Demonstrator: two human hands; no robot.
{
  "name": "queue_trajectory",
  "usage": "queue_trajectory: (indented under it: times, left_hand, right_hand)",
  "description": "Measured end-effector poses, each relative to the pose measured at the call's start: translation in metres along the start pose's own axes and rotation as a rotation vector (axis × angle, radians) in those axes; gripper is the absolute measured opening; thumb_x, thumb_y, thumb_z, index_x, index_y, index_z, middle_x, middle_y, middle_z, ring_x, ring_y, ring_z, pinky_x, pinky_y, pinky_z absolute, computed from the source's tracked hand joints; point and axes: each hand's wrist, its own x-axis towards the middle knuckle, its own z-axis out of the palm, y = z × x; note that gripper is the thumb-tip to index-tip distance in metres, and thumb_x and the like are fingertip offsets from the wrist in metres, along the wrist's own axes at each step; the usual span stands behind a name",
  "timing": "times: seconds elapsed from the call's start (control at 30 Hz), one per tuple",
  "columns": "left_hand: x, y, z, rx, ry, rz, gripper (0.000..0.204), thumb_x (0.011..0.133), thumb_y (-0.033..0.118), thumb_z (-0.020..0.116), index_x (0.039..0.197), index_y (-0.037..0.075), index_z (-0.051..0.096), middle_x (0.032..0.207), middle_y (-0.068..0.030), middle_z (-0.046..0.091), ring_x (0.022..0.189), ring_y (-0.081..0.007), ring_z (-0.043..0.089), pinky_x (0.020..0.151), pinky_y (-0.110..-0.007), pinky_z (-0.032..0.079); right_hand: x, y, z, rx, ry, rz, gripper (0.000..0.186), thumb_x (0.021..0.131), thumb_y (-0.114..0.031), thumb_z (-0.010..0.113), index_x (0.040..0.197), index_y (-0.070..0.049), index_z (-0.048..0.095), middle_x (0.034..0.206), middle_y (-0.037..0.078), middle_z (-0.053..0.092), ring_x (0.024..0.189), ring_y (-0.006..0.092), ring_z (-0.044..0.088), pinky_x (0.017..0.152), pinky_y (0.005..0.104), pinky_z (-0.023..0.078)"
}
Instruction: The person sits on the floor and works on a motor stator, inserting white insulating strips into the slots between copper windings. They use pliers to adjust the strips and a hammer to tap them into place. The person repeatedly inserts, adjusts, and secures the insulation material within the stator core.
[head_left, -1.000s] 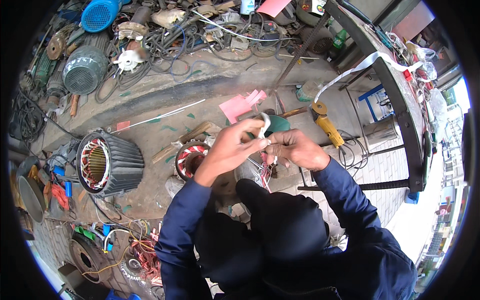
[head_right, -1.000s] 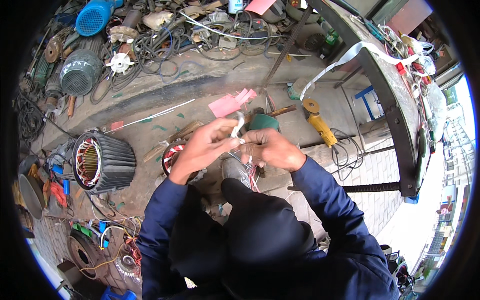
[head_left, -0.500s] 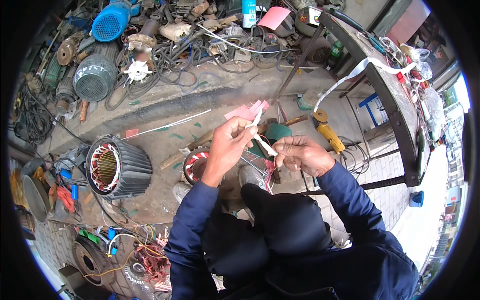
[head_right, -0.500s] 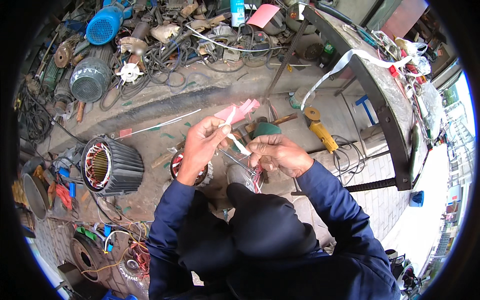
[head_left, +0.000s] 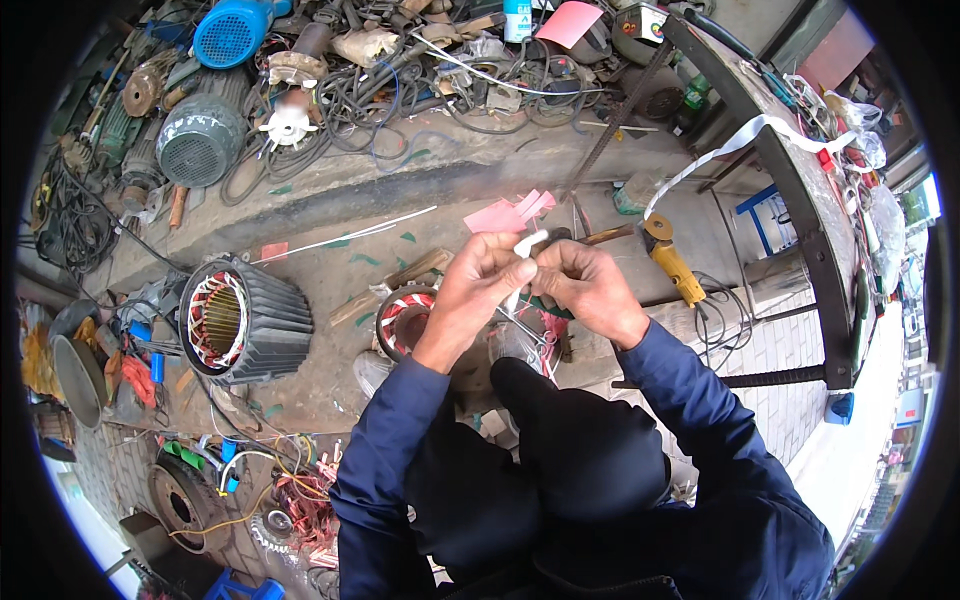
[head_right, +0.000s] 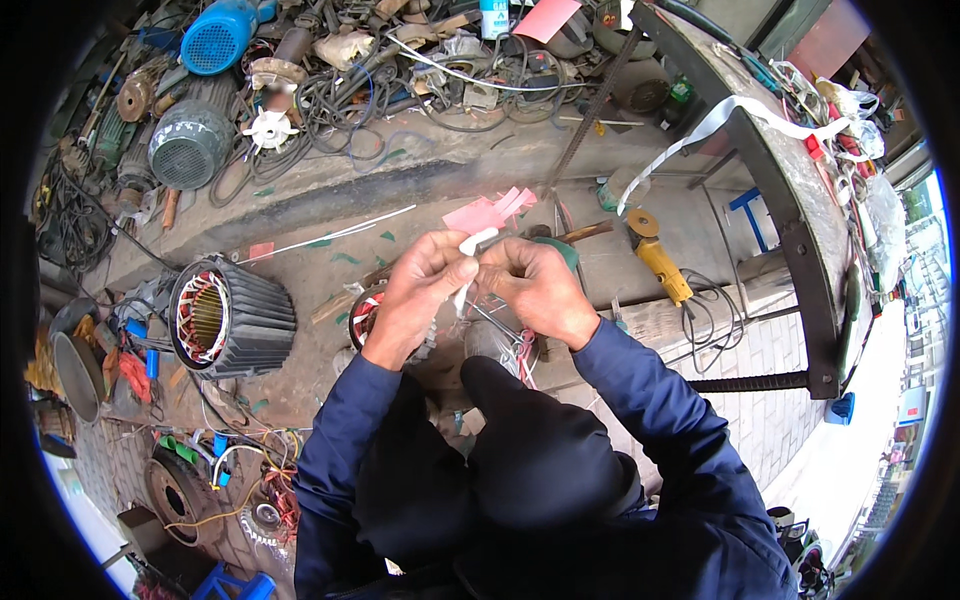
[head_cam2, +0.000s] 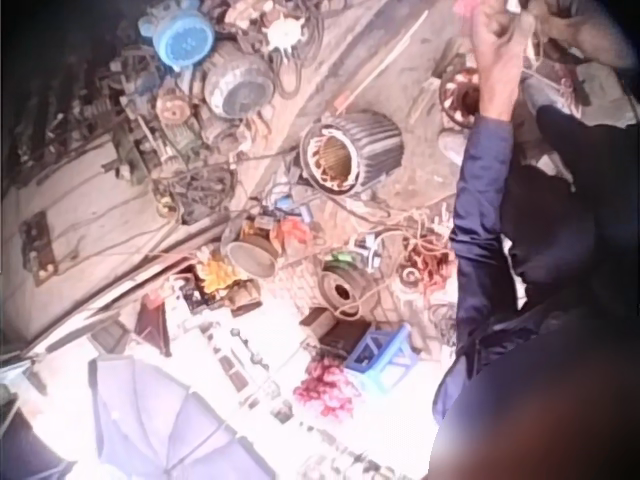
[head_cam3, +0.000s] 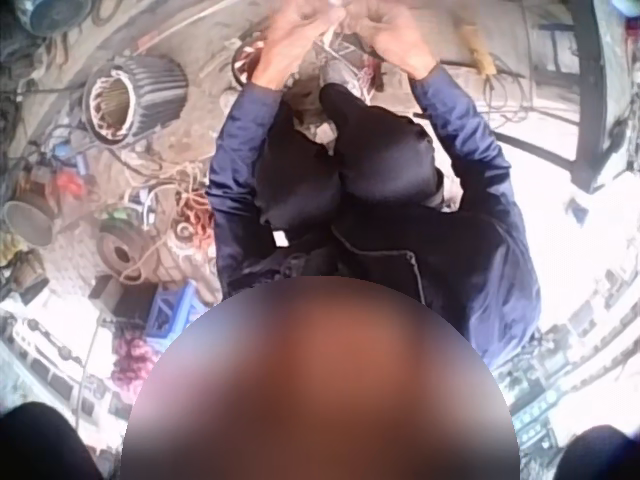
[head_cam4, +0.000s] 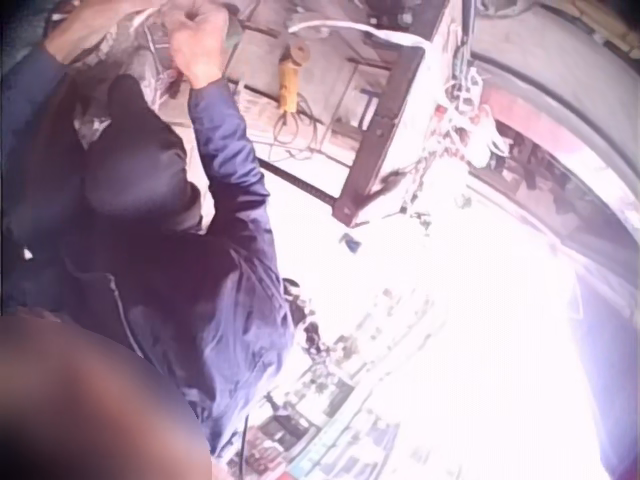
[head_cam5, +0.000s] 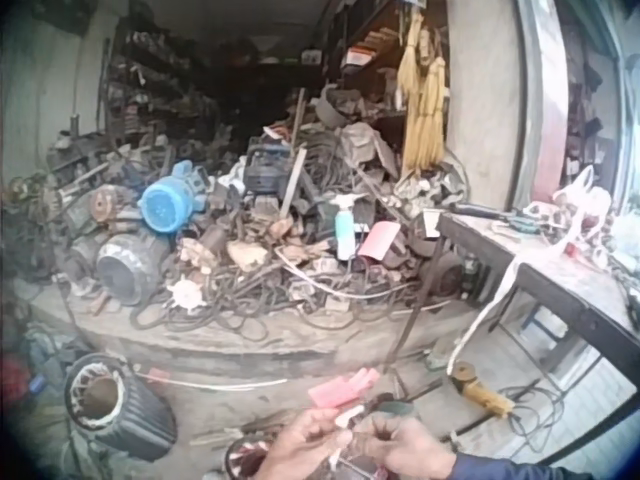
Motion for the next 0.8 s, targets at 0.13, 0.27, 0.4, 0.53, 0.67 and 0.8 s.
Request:
queue_trajectory:
  times: [0.13, 0.27, 0.4, 0.53, 0.67, 0.8]
  left_hand:
    - [0.001, -0.005, -0.011, 0.031, -0.09, -0.146, 0.021, 0.102, 0.015, 0.073, 0.114, 0.0, 0.065, 0.09, -0.0025, 0.069, 0.077, -0.009, 0.065, 0.07, -0.025, 0.053]
    - [0.002, -0.013, -0.019, 0.141, -0.06, -0.094, 0.013, 0.103, 0.013, 0.072, 0.1, 0.001, 0.067, 0.085, -0.0003, 0.069, 0.073, -0.0072, 0.063, 0.066, -0.024, 0.052]
    - [-0.001, -0.019, -0.023, 0.413, -0.024, -0.055, 0.011, 0.1, 0.008, 0.072, 0.095, 0.0, 0.068, 0.081, -0.0005, 0.068, 0.072, -0.0063, 0.06, 0.067, -0.026, 0.05]
    - [-0.003, -0.017, -0.024, 0.545, 0.019, -0.071, 0.01, 0.095, 0.005, 0.073, 0.089, -0.002, 0.068, 0.077, -0.0013, 0.066, 0.071, -0.0065, 0.057, 0.067, -0.028, 0.049]
    - [-0.014, -0.006, -0.021, 0.653, -0.067, -0.009, 0.011, 0.096, 0.0, 0.071, 0.087, -0.001, 0.064, 0.075, 0.0032, 0.063, 0.069, -0.0063, 0.054, 0.064, -0.027, 0.045]
    - [-0.042, 0.014, -0.033, 0.64, -0.146, 0.115, 0.009, 0.093, 0.003, 0.073, 0.088, 0.001, 0.066, 0.077, 0.0017, 0.066, 0.07, -0.0071, 0.056, 0.067, -0.025, 0.047]
  right_hand:
    - [0.003, 0.014, 0.004, -0.225, 0.081, -0.043, 0.014, 0.098, -0.011, 0.071, 0.099, 0.002, 0.067, 0.087, 0.006, 0.072, 0.074, 0.0098, 0.065, 0.069, 0.0301, 0.054]
    - [0.006, 0.018, 0.004, -0.459, 0.166, -0.242, 0.012, 0.094, -0.009, 0.069, 0.097, 0.001, 0.063, 0.084, 0.013, 0.071, 0.074, 0.0234, 0.072, 0.067, 0.0372, 0.055]
    - [0.017, 0.027, 0.006, -0.63, 0.214, -0.497, 0.01, 0.092, -0.005, 0.066, 0.095, -0.001, 0.058, 0.086, 0.019, 0.068, 0.077, 0.0425, 0.068, 0.067, 0.0465, 0.054]
    - [0.039, 0.051, 0.003, -0.648, 0.259, -0.536, 0.012, 0.092, -0.005, 0.067, 0.097, -0.003, 0.056, 0.084, 0.021, 0.067, 0.078, 0.0446, 0.068, 0.067, 0.05, 0.054]
    - [0.068, 0.091, -0.031, -0.706, 0.457, -0.506, 0.013, 0.094, -0.014, 0.07, 0.094, -0.005, 0.059, 0.085, 0.024, 0.069, 0.081, 0.0459, 0.07, 0.07, 0.0526, 0.055]
    - [0.096, 0.14, -0.107, -0.729, 0.754, -0.08, 0.013, 0.092, -0.016, 0.07, 0.094, -0.004, 0.067, 0.088, 0.025, 0.073, 0.086, 0.0465, 0.071, 0.075, 0.053, 0.056]
